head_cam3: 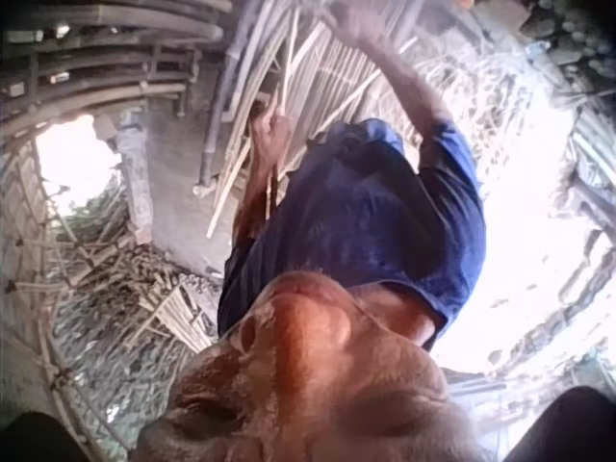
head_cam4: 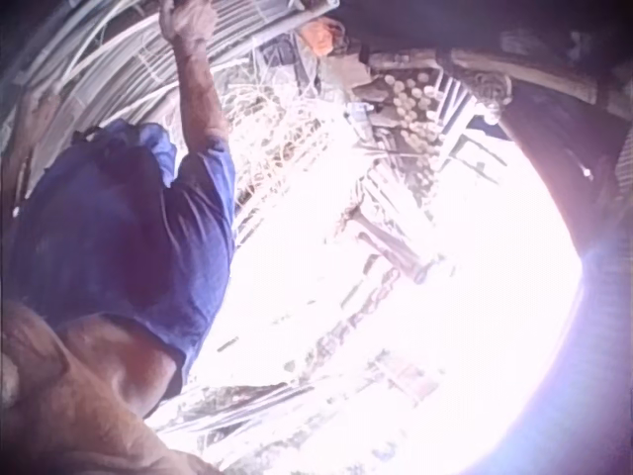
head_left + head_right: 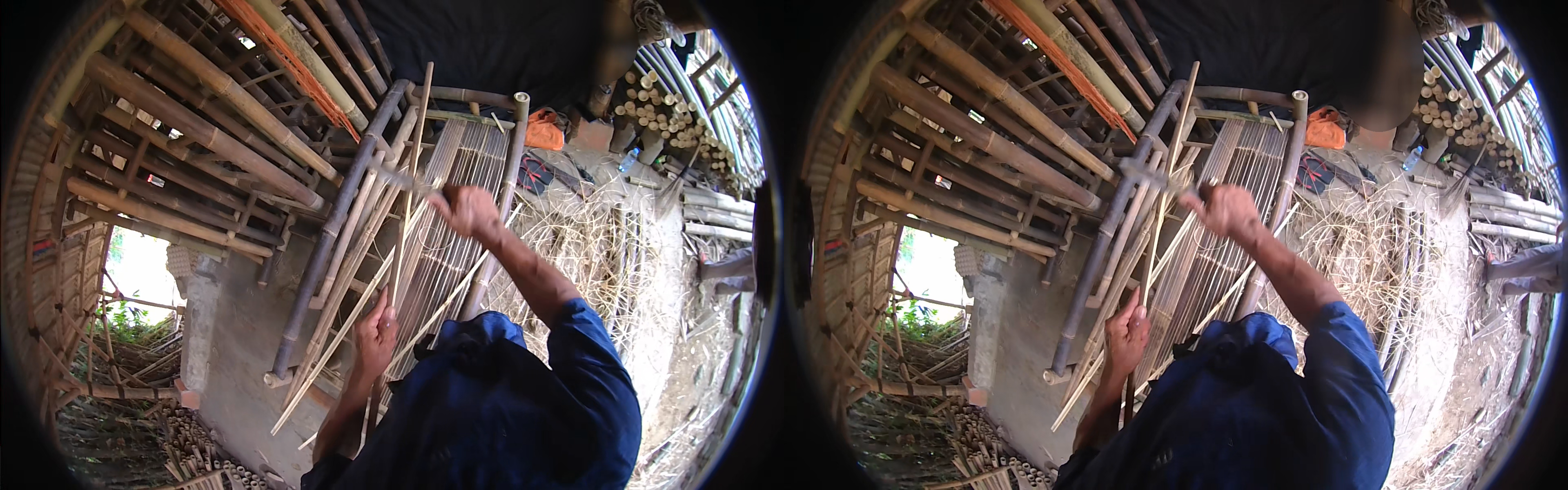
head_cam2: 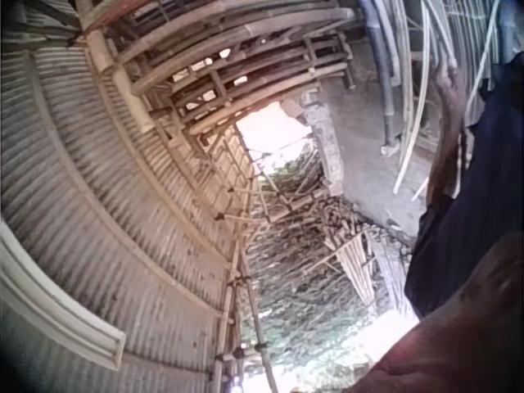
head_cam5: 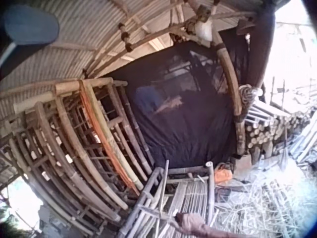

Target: The person uses a curved knife to split long bamboo poles into thin strips. They hold the bamboo with one hand and strike it with the knife to separate the fibers, then arrange the resulting strips on a bamboo rack.

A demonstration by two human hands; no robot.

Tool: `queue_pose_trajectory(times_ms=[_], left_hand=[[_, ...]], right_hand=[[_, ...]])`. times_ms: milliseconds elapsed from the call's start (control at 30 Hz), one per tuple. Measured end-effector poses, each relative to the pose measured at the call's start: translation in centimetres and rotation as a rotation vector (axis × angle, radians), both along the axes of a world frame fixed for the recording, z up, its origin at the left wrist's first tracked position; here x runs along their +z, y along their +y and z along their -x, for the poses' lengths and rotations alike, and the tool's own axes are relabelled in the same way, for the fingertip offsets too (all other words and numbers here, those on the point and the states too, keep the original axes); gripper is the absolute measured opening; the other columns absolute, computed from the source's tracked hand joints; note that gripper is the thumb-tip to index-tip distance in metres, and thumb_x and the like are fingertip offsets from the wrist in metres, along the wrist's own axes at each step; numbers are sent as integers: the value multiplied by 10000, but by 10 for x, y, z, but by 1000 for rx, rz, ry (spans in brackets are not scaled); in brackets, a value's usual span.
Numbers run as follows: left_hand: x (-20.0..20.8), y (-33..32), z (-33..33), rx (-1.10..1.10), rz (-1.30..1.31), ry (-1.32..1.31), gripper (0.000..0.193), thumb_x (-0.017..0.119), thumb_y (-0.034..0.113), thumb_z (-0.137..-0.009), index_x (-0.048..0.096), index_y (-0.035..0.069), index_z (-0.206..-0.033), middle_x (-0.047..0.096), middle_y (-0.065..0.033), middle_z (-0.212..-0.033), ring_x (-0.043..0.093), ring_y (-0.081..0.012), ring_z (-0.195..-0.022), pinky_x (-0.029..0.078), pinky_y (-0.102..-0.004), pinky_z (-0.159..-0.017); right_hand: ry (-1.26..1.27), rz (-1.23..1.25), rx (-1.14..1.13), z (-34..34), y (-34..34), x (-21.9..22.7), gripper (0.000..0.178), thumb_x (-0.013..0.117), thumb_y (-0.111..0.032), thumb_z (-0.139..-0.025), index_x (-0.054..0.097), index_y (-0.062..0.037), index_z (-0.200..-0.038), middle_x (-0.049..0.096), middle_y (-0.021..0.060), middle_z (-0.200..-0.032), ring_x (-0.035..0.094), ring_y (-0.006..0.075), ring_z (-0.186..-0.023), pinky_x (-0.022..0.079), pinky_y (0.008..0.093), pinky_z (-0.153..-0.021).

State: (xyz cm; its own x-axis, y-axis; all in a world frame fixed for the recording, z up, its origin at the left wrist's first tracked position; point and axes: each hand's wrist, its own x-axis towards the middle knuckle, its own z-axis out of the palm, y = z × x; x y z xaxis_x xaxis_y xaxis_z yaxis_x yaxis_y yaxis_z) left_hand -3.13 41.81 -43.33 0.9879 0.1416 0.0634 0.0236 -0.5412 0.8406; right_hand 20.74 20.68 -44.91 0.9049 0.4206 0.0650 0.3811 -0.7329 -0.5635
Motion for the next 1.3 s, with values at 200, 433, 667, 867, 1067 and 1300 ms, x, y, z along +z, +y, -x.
queue_pose_trajectory(times_ms=[200, 433, 667, 867, 1067, 1300], left_hand=[[23, -1, 72, 49, 75, 160, 447, 548, 123, -968, 510, -11, -1393, 445, -12, -592, 409, -65, -532, 373, -277, -477], [20, 42, 138, 80, 26, 405, 417, 537, 187, -992, 545, 36, -1381, 533, 10, -649, 460, -39, -582, 407, -236, -502], [-27, 27, 7, -59, 8, 210, 328, 519, 287, -1023, 664, 42, -1187, 499, 1, -561, 467, -66, -513, 383, -274, -475], [-44, 19, -62, -131, 296, 438, 509, 445, 476, -1035, 672, 22, -1074, 522, 10, -544, 459, -68, -407, 375, -229, -397], [-47, 86, -7, -13, 194, 732, 944, 326, 787, -904, 517, -13, -1368, 636, -189, -1234, 613, -279, -1127, 502, -405, -938], [-105, 89, 60, -216, 323, 514, 525, 504, 524, -996, 594, 24, -1128, 639, -36, -865, 649, -129, -789, 515, -286, -670]], right_hand=[[-117, -151, -228, -91, -58, -8, 783, 338, -710, -952, 709, -26, -1040, 660, 272, -834, 662, 397, -807, 519, 483, -721], [-34, -230, -750, -178, -142, -19, 911, 345, -792, -891, 675, 50, -1001, 680, 313, -1023, 665, 447, -1009, 526, 503, -843], [482, -731, -217, 5, -18, -24, 810, 620, -698, -825, 628, 30, -1180, 684, 157, -848, 646, 219, -729, 565, 417, -695], [628, -983, 2, 97, 61, -62, 394, 702, -402, -889, 670, -11, -846, 569, 3, -598, 507, 86, -539, 417, 304, -487], [413, -1018, -96, 4, 55, -24, 248, 651, -243, -870, 642, -1, -815, 549, 24, -576, 490, 119, -478, 393, 306, -448], [326, -1198, -177, -104, 44, 15, 149, 636, -128, -895, 661, 19, -893, 607, 92, -652, 553, 151, -509, 455, 310, -494]])
